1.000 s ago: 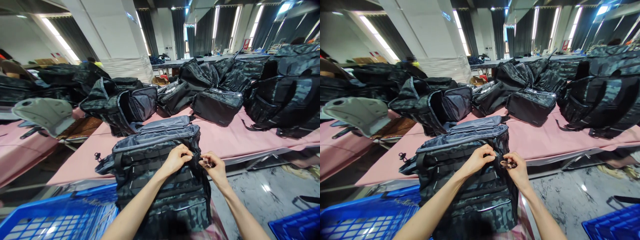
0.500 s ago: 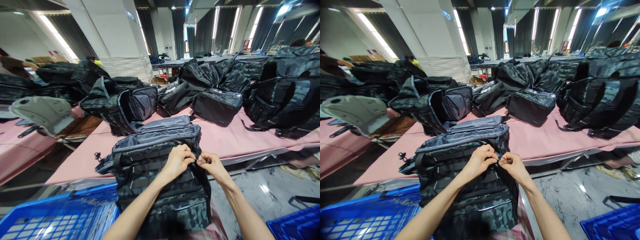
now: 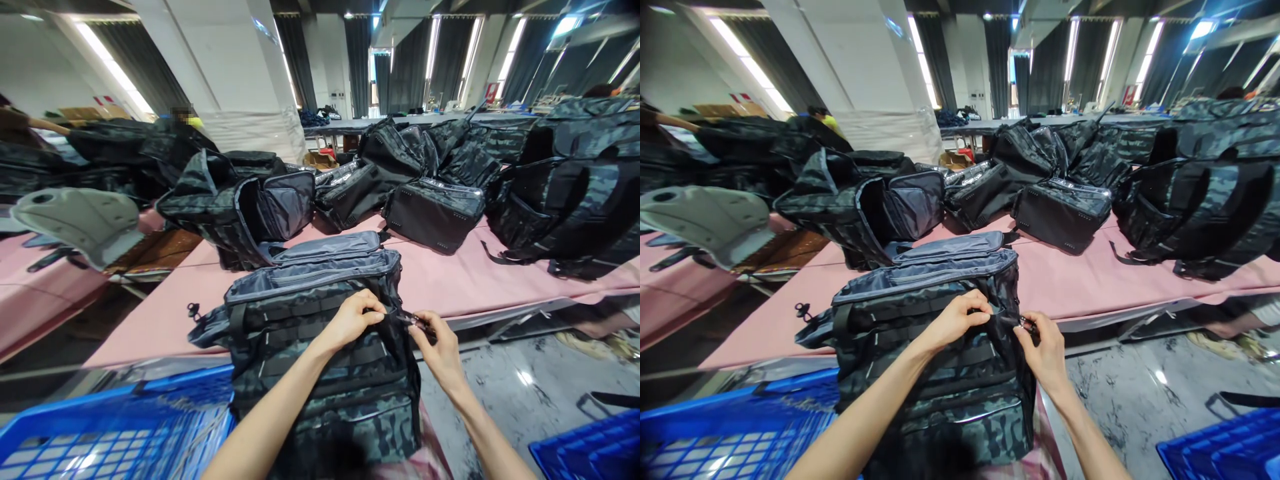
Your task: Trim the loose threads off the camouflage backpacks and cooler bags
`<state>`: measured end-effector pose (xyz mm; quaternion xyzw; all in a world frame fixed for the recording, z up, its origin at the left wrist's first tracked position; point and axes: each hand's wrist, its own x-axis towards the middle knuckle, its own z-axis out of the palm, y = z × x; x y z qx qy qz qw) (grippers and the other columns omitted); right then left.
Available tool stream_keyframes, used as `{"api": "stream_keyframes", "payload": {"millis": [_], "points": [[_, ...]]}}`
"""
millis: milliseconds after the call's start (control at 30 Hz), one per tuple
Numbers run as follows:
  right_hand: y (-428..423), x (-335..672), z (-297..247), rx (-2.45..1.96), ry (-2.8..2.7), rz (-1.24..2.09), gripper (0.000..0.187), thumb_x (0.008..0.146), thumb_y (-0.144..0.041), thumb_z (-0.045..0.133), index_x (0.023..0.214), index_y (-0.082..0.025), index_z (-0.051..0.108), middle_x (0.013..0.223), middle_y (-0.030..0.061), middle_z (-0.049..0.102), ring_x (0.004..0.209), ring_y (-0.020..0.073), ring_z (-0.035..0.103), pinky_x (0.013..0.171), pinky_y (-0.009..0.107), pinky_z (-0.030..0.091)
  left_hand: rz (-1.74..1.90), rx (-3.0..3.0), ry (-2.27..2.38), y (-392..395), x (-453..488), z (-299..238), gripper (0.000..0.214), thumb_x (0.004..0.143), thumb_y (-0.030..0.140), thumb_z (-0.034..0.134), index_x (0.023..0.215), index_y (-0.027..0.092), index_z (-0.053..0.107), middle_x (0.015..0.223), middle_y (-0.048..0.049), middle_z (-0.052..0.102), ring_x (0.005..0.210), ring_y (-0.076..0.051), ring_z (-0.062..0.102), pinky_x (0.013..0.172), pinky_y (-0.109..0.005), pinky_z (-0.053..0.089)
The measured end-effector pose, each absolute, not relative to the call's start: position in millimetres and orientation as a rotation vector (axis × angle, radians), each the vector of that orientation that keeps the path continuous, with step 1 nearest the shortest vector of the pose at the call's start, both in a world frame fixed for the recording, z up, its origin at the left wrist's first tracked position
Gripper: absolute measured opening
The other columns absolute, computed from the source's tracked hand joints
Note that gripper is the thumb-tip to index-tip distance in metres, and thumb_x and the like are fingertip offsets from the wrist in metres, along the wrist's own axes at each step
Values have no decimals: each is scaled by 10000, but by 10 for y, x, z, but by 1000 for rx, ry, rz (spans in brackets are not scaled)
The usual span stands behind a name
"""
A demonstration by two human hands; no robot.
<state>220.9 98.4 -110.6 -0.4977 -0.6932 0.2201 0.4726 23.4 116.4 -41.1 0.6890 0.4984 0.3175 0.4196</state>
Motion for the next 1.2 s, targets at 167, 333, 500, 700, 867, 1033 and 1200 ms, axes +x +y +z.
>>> {"api": "stream_keyframes", "payload": {"millis": [167,333,500,700,867,1033,1200], "points": [[952,2124,-1081,-1022,-1853,157,104,833,-239,564,926,-194,579,750,16,624,703,150,561,680,306,396,814,1721,1243,1155,237,-410,82,686,129,576,649,147,647,766,-17,532,795,-151,506,778,-270,375],[1023,2105,-1054,-1012,-1794,178,50,846,-202,537,852,-198,587,746,14,636,698,149,567,664,302,397,818,1727,1247,1149,230,-408,80,680,116,577,650,144,646,759,-11,531,774,-140,513,764,-261,383],[993,2139,-1079,-1034,-1737,250,67,820,-234,569,868,-207,607,751,14,637,712,157,574,683,305,413,827,1755,1274,1171,233,-447,78,686,120,593,651,147,657,771,-17,572,773,-143,546,755,-260,409],[1062,2163,-1082,-1185,-1437,516,132,806,-295,555,800,-193,638,753,15,654,705,160,586,654,278,440,1324,1870,1489,967,255,-533,181,751,182,618,929,177,652,841,-16,681,777,-147,624,747,-278,489],[1049,2230,-1056,-1214,-1325,647,201,739,-358,612,835,-187,652,811,30,665,759,184,589,700,296,452,1651,2659,1356,835,398,-737,186,837,147,523,984,203,622,992,-26,688,1020,-175,589,918,-352,445],[1009,2313,-1044,-1283,-1190,612,364,640,-435,687,870,-155,649,850,64,650,795,217,579,826,386,435,940,2895,1747,733,509,-1041,434,866,382,462,1237,159,478,1333,-94,474,1291,-297,322,973,-549,339],[930,2257,-955,-1281,-1107,713,441,599,-422,727,937,-152,638,921,66,635,856,226,581,928,421,393,994,2761,1947,327,-5,-1092,393,850,360,491,1225,245,492,1316,-49,494,1302,-285,292,1024,-526,261]]}}
